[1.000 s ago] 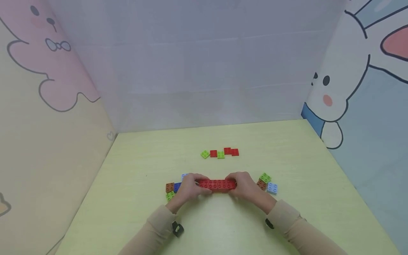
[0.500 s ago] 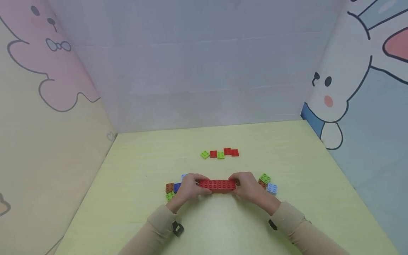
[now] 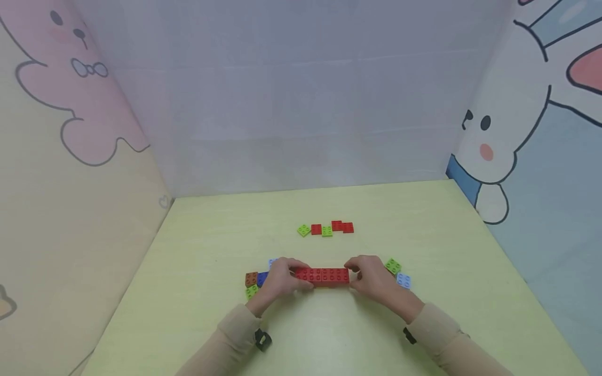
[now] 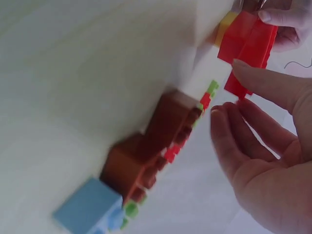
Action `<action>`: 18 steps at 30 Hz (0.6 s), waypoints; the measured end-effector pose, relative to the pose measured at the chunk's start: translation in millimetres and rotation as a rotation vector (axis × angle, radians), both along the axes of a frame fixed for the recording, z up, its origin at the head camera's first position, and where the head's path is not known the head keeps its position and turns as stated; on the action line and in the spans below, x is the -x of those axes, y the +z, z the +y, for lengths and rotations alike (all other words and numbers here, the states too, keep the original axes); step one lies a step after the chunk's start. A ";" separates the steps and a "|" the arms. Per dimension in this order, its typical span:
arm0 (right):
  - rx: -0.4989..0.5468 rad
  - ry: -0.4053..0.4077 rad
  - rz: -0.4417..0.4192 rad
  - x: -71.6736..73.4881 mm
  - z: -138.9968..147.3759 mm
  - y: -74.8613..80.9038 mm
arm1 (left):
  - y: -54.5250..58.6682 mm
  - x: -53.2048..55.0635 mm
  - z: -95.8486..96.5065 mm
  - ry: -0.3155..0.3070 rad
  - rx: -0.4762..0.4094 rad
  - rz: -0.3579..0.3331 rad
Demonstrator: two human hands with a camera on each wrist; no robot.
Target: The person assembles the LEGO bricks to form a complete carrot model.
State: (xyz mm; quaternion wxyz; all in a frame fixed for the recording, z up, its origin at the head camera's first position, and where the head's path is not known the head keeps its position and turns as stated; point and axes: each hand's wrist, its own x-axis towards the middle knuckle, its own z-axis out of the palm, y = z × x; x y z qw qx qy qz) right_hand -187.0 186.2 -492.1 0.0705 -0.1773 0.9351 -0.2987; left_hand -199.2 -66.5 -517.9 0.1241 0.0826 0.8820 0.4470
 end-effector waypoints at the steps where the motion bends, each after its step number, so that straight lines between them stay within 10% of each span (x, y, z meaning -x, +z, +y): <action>1: -0.012 0.002 0.011 -0.6 2.3 1.3 | -0.6 0.2 0.2 -0.001 0.002 0.003; 18: -0.220 0.138 0.171 -11.6 48.6 8.1 | 1.6 -0.4 0.5 -0.003 0.015 0.010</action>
